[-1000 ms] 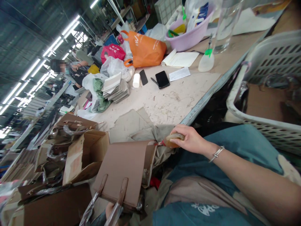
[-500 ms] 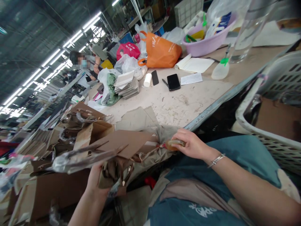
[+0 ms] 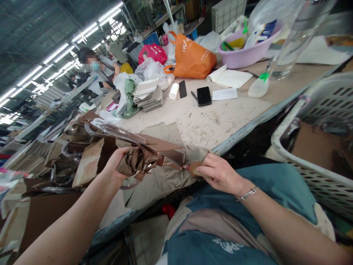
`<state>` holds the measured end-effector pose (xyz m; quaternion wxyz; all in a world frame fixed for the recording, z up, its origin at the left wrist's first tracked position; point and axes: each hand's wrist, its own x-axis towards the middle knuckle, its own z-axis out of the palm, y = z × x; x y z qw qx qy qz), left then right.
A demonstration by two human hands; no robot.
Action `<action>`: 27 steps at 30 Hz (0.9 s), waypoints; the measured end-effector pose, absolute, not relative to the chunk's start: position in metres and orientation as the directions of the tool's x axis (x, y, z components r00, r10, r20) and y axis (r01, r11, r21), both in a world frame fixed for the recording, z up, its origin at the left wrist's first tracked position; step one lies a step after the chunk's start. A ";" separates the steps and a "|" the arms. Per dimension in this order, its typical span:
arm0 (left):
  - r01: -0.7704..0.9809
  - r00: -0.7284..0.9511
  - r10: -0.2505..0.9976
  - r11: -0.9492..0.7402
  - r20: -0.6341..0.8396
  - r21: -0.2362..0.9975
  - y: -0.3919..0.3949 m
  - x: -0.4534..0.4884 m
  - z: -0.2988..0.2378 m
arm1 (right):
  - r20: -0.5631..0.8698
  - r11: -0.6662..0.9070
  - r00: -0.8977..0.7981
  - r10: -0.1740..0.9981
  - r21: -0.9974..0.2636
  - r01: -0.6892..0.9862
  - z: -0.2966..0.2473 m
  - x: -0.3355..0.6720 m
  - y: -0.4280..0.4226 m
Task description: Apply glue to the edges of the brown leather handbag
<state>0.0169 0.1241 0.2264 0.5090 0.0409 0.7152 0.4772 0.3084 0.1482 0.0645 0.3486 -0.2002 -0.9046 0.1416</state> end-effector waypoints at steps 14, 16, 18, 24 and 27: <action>-0.418 -0.428 0.630 0.497 -0.648 0.760 0.129 0.015 0.222 | 0.582 0.920 -0.713 0.392 -0.253 0.299 0.070 0.317 0.144; -0.422 -0.437 0.632 0.484 -0.640 0.767 0.131 0.016 0.221 | 0.615 0.911 -0.672 0.413 -0.279 0.305 0.069 0.320 0.145; -0.417 -0.420 0.648 0.484 -0.635 0.769 0.132 0.016 0.220 | 0.636 0.904 -0.642 0.428 -0.308 0.298 0.068 0.321 0.145; -0.425 -0.407 0.651 0.485 -0.640 0.764 0.136 0.013 0.217 | 0.567 0.917 -0.726 0.390 -0.312 0.249 0.066 0.312 0.139; -0.424 -0.424 0.647 0.477 -0.634 0.770 0.139 0.015 0.217 | 0.560 0.911 -0.720 0.410 -0.297 0.288 0.065 0.310 0.138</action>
